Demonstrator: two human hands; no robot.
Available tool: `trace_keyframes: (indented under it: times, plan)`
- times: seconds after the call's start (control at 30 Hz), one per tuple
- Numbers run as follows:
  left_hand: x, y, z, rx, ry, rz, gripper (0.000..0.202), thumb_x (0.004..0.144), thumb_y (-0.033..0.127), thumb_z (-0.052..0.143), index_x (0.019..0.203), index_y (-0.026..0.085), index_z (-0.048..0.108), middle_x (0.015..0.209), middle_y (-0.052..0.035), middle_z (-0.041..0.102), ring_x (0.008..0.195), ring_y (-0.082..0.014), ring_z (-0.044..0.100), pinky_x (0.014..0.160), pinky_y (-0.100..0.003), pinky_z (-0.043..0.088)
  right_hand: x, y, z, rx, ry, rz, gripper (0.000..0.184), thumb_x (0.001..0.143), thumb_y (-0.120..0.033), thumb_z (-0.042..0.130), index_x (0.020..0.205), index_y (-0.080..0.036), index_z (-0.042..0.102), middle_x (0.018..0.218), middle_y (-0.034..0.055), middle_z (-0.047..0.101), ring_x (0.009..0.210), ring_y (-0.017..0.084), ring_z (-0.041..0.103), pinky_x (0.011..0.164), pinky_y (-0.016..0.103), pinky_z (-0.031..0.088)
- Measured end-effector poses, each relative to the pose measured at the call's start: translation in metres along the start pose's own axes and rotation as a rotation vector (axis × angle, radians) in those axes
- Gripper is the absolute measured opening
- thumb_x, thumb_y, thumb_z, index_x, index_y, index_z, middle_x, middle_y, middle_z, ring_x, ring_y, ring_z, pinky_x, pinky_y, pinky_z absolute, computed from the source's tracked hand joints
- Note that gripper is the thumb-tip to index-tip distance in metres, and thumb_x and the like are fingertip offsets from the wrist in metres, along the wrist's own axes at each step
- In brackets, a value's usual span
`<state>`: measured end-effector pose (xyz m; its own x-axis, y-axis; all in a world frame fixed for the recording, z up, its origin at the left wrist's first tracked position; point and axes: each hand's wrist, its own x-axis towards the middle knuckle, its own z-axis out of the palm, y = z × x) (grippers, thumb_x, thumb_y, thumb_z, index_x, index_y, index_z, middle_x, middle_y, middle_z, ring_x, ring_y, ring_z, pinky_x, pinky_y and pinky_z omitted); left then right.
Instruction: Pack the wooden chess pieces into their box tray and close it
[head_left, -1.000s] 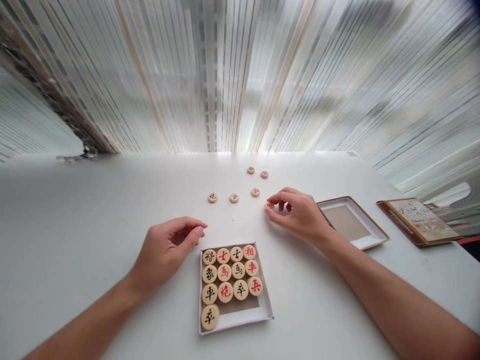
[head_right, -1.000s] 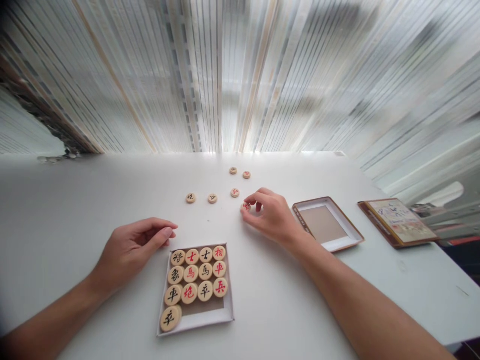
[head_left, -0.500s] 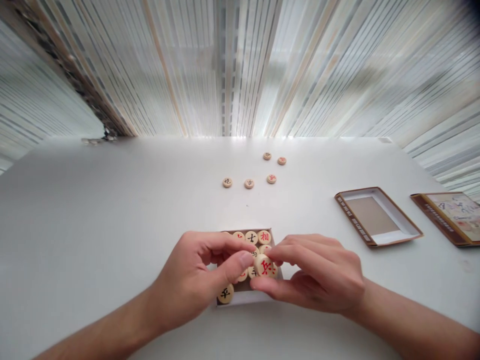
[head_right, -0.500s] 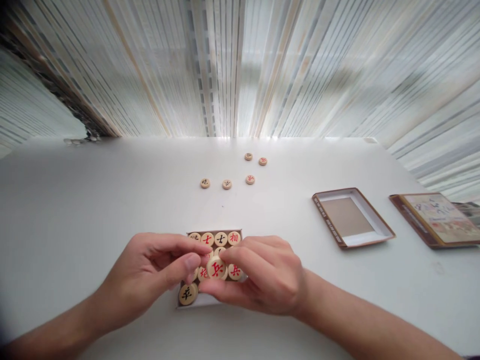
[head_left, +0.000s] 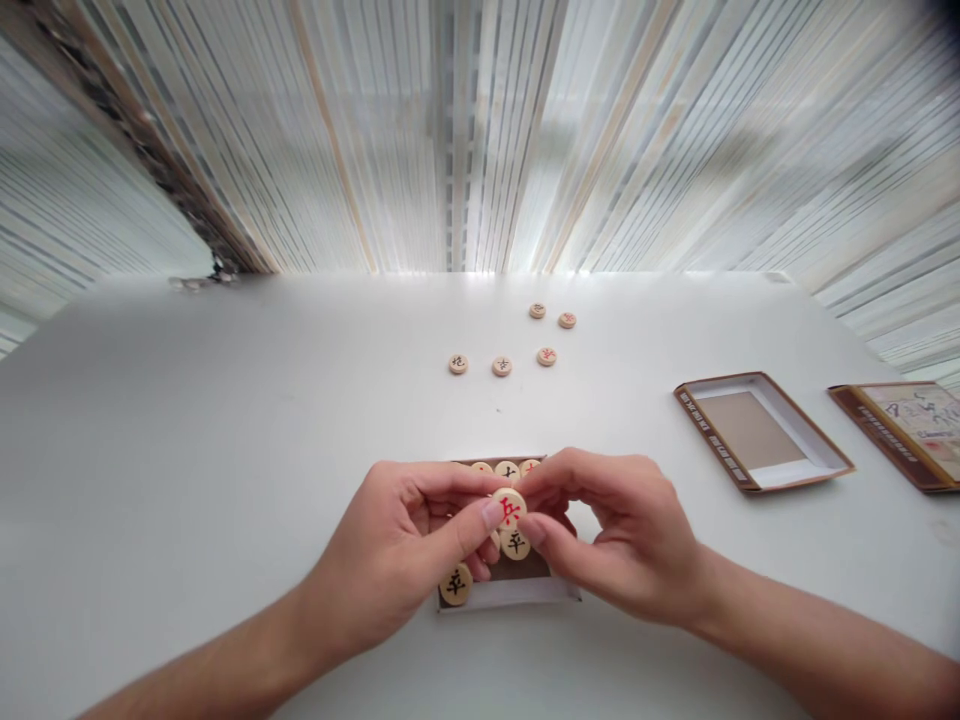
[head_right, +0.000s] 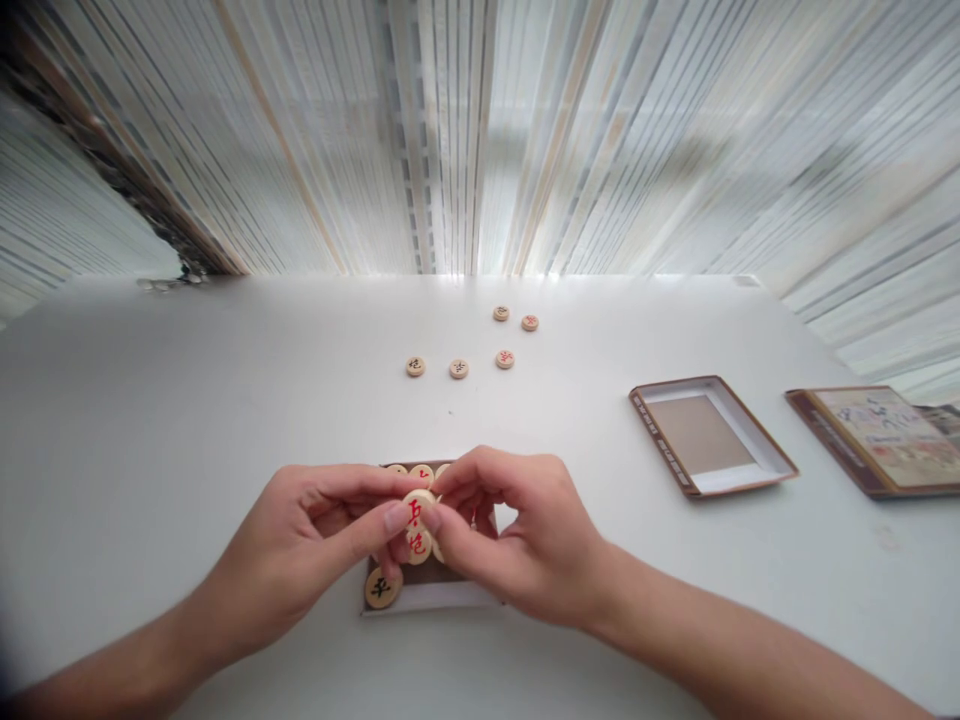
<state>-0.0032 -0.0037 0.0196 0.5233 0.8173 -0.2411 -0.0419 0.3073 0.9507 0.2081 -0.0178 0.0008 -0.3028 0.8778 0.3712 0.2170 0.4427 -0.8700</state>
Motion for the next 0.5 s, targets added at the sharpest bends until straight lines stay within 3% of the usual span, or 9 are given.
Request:
trace_keyframes:
  times: [0.1, 0.2, 0.33, 0.5]
  plan:
    - [-0.002, 0.001, -0.001, 0.078, 0.048, 0.067, 0.023, 0.095, 0.029, 0.075, 0.115, 0.021, 0.083, 0.085, -0.0049, 0.080, 0.072, -0.0131, 0.070, 0.065, -0.020, 0.061, 0.009, -0.006, -0.001, 0.254, -0.036, 0.301, 0.011, 0.092, -0.027, 0.076, 0.090, -0.016, 0.073, 0.069, 0.0015, 0.074, 0.056, 0.011, 0.065, 0.051, 0.019, 0.053]
    - [-0.002, 0.002, -0.001, 0.152, 0.069, 0.153, 0.021, 0.095, 0.024, 0.074, 0.113, 0.021, 0.084, 0.078, -0.0030, 0.079, 0.068, -0.0119, 0.071, 0.065, -0.018, 0.061, 0.018, -0.012, -0.002, 0.382, -0.056, 0.485, 0.021, 0.084, -0.032, 0.086, 0.081, -0.015, 0.073, 0.062, -0.0002, 0.069, 0.051, 0.010, 0.061, 0.046, 0.017, 0.049]
    - [-0.002, 0.004, -0.005, 0.220, 0.117, 0.236, 0.018, 0.094, 0.020, 0.074, 0.108, 0.021, 0.085, 0.076, -0.0020, 0.079, 0.067, -0.0117, 0.073, 0.065, -0.017, 0.062, 0.030, -0.014, -0.001, 0.435, -0.084, 0.574, 0.029, 0.073, -0.031, 0.095, 0.074, -0.014, 0.072, 0.056, -0.0012, 0.067, 0.045, 0.007, 0.057, 0.040, 0.013, 0.044]
    - [0.000, 0.002, -0.009, 0.245, 0.207, 0.284, 0.017, 0.093, 0.019, 0.075, 0.105, 0.020, 0.086, 0.082, -0.0039, 0.081, 0.071, -0.0147, 0.076, 0.066, -0.020, 0.065, 0.040, -0.009, 0.003, 0.591, -0.152, 0.641, 0.028, 0.075, -0.034, 0.094, 0.076, -0.014, 0.074, 0.064, 0.0036, 0.075, 0.052, 0.012, 0.070, 0.049, 0.016, 0.056]
